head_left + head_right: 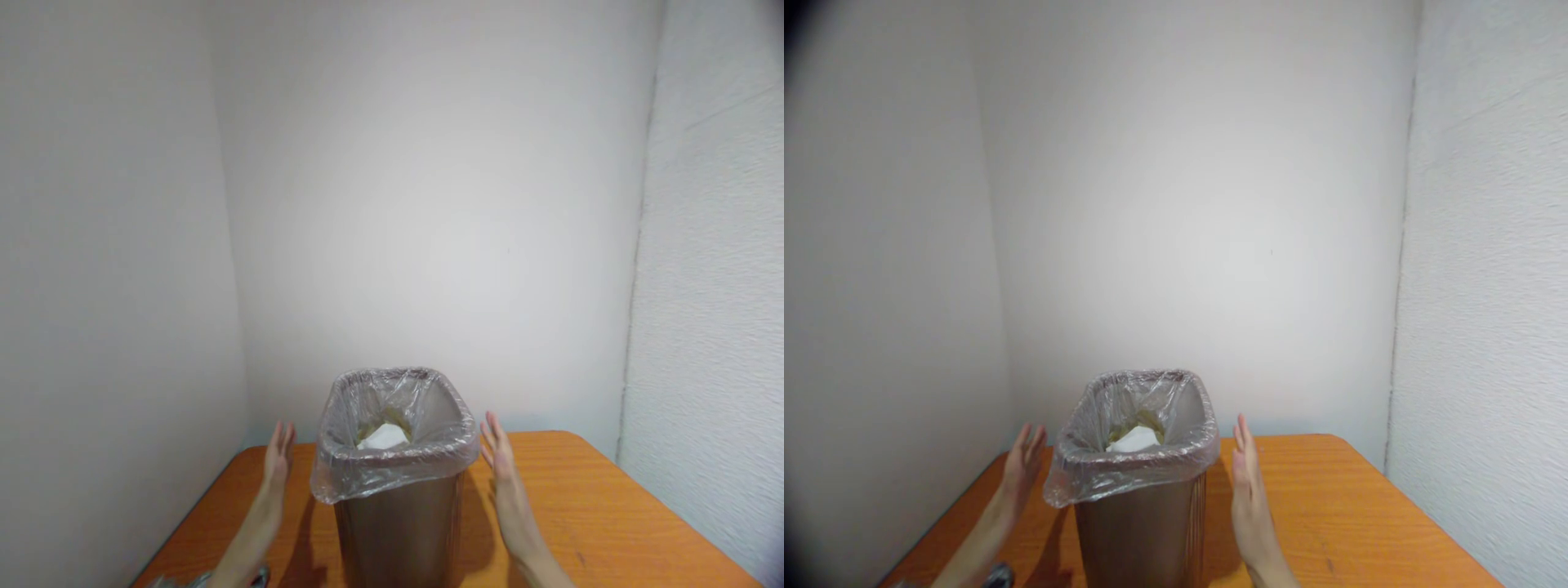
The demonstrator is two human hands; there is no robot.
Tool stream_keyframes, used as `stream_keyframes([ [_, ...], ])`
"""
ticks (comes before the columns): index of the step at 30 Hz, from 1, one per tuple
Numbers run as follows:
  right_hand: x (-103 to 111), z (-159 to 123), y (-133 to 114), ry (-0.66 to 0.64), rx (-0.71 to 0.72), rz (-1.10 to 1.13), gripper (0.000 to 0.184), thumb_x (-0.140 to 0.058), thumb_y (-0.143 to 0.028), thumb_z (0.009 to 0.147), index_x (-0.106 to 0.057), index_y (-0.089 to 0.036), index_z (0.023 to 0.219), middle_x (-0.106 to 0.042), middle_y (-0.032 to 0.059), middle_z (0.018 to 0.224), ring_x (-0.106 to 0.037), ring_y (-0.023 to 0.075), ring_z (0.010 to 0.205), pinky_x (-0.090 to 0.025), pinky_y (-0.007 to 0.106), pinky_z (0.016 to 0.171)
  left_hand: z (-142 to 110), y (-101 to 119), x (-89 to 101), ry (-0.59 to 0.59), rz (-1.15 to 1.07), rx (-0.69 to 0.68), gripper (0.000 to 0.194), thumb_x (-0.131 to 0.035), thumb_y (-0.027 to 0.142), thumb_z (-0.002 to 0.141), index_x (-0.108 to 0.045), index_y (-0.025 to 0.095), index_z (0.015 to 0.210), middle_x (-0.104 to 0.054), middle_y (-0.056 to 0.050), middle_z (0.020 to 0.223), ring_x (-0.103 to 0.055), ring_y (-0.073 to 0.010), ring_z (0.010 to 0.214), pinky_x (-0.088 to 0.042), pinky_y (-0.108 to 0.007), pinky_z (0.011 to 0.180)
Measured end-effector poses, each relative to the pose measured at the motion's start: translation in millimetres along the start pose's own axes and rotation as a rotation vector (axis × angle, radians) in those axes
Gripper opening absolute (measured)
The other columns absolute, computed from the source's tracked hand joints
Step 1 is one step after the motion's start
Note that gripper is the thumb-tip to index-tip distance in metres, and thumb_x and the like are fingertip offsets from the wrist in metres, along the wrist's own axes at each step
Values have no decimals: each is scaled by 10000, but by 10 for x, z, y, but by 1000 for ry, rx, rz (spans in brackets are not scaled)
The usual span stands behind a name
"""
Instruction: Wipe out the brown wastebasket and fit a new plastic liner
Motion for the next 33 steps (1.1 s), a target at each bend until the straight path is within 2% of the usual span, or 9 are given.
stream_keyframes([
  [1,33,80,-107,53,2,18,720,-258,-677,983,-154,-279,1574,-123,30,1608,-154,200,1497,-123,446,1252,80,118,53,36,-18,15,1192,-348,891,754,37,107,1565,-30,-216,1641,-76,-302,1519,-88,-428,1233],
  [4,75,294,-439,156,84,100,690,-238,-676,988,-231,-276,1551,-189,32,1593,-227,193,1476,-223,437,1235,176,521,74,63,-81,-36,840,-348,728,905,-161,242,1564,-182,-101,1644,-177,-239,1507,-172,-433,1227],
  [7,37,385,-625,166,109,156,658,-264,-670,987,-290,-287,1522,-258,35,1570,-274,205,1457,-269,461,1216,101,742,-52,64,-120,-13,747,-388,660,938,-260,230,1536,-264,-99,1619,-248,-248,1484,-196,-479,1220],
  [10,-61,356,-589,91,62,165,655,-275,-675,981,-310,-294,1513,-262,26,1569,-259,205,1465,-267,467,1218,33,704,-246,16,-90,6,755,-380,669,937,-285,216,1533,-249,-93,1626,-225,-241,1493,-153,-453,1238],
  [15,-250,272,-354,-52,-54,-3,776,-374,-726,930,-290,-260,1544,-213,17,1587,-180,197,1494,-115,413,1268,72,409,-512,-78,-16,42,911,-456,746,860,-285,156,1533,-242,-136,1622,-219,-285,1494,-138,-433,1241],
  [18,-274,267,-331,-70,-82,-66,772,-380,-733,927,-309,-269,1540,-217,-4,1584,-164,186,1499,-113,413,1270,58,338,-558,-146,32,37,890,-493,710,866,-259,183,1542,-254,-115,1621,-236,-297,1488,-133,-457,1239],
  [24,-182,265,-395,-167,-139,-136,795,-404,-713,933,-300,-228,1554,-241,19,1574,-175,191,1497,-62,415,1274,-12,333,-520,-225,144,30,809,-477,622,921,-186,237,1570,-206,-39,1642,-180,-229,1508,-76,-396,1240],
  [28,-144,235,-398,-137,-115,-132,783,-436,-680,934,-317,-207,1547,-336,61,1530,-292,216,1457,-135,424,1267,-45,342,-536,-201,122,30,871,-523,629,891,-183,210,1575,-209,-54,1640,-193,-239,1504,-107,-387,1230],
  [33,-146,165,-426,-182,-222,-130,834,-446,-670,925,-209,-211,1579,-370,90,1509,-420,259,1380,-310,472,1199,-163,446,-523,-200,107,128,859,-561,623,873,-201,271,1569,-254,-37,1625,-241,-265,1489,-163,-443,1221],
])
Point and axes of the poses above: each hand's wrist, its own z-axis towards the middle knuckle, its own x-axis out of the back of the hand, y = z × x, the point moved 3 cm from there along z, towards the middle knuckle
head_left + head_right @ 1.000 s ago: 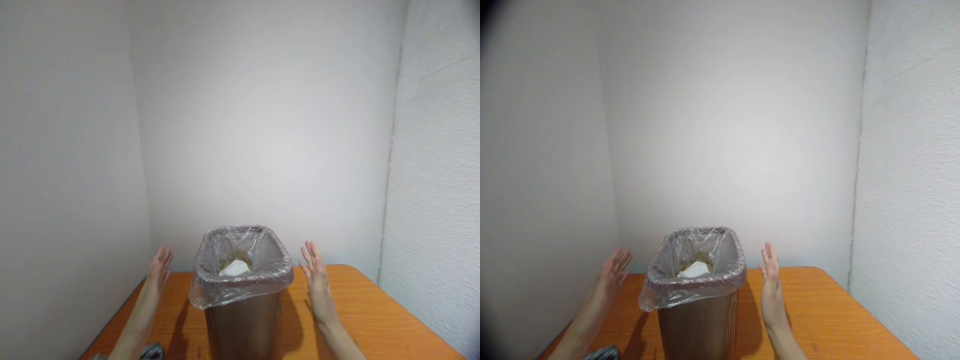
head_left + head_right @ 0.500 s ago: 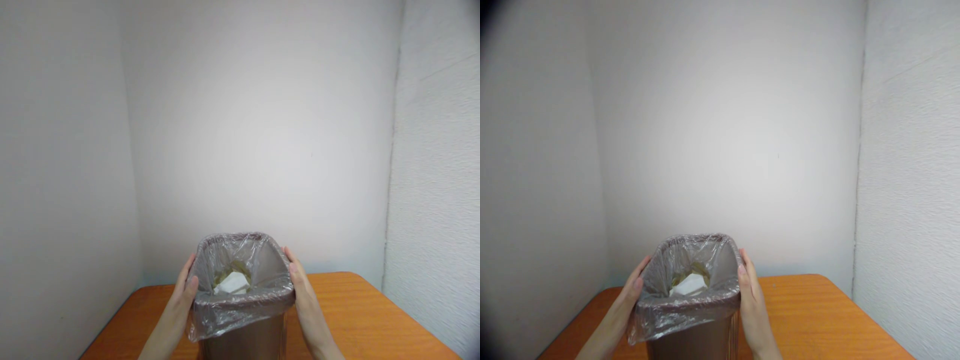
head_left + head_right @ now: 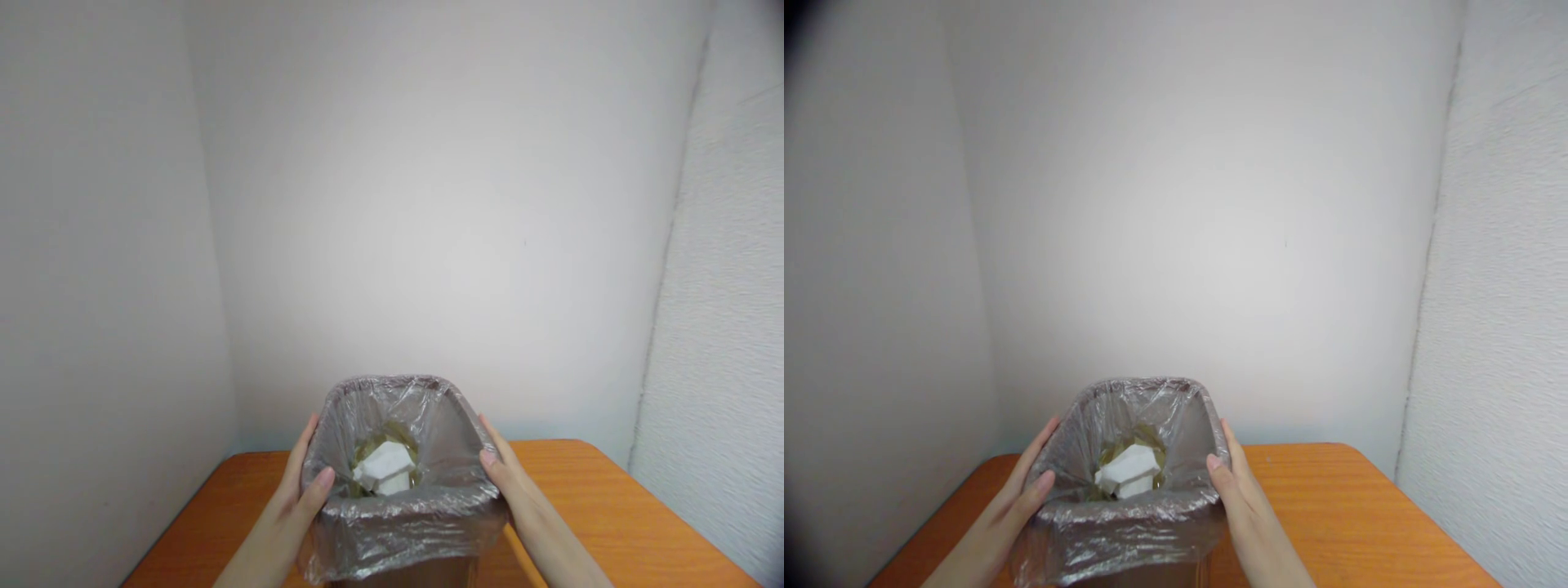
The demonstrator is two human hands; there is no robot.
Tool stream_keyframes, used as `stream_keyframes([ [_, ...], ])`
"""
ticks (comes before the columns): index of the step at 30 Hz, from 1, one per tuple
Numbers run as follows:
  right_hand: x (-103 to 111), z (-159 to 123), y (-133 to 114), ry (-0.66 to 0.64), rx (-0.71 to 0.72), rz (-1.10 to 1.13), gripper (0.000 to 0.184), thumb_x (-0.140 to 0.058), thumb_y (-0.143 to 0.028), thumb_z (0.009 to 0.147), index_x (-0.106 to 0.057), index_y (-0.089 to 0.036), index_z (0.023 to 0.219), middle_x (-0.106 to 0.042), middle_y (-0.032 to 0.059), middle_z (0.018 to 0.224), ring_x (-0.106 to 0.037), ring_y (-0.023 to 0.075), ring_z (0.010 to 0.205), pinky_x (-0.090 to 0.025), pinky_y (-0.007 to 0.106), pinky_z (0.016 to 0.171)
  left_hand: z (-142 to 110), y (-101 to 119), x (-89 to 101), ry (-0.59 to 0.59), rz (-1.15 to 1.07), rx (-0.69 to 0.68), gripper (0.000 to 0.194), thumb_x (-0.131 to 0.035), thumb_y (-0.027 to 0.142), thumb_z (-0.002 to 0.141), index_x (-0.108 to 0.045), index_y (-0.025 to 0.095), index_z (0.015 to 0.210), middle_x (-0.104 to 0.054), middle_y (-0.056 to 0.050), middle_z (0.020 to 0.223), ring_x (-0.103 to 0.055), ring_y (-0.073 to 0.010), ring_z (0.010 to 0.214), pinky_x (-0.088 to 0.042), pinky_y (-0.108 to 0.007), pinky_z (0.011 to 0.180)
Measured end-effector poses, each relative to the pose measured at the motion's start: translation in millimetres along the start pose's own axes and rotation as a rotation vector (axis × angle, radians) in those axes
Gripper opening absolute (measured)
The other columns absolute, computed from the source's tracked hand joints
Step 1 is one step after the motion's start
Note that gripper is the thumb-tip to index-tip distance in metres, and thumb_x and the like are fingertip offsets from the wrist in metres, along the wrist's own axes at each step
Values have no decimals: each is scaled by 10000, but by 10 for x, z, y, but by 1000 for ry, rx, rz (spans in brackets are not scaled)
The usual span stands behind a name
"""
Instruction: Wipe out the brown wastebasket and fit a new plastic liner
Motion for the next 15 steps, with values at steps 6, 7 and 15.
stream_keyframes([
  [6,123,-103,-48,-52,-38,-67,861,-515,-689,873,-276,-235,1564,-350,80,1521,-375,291,1406,-241,514,1219,-175,104,-22,35,16,-2,942,-572,669,834,-181,230,1571,-260,-89,1621,-280,-302,1473,-178,-481,1217],
  [7,188,-129,-65,-36,-19,-119,865,-528,-701,855,-306,-244,1555,-342,75,1525,-355,301,1417,-224,524,1222,-195,118,18,78,54,-31,951,-589,671,819,-200,229,1567,-252,-89,1624,-262,-310,1478,-161,-483,1222],
  [15,565,-424,-672,-39,727,-448,486,-822,-482,667,-703,-340,1116,-560,69,1318,-478,351,1287,-450,494,1057,15,34,688,277,212,-473,487,-613,761,705,-705,298,823,-721,-79,993,-584,-362,1190,-415,-529,1084],
])
Point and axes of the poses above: each hand's wrist, its own z-axis towards the middle knuckle, its own x-axis out of the back of the hand, y = z × x, the point moved 3 cm from there along z, towards the middle knuckle
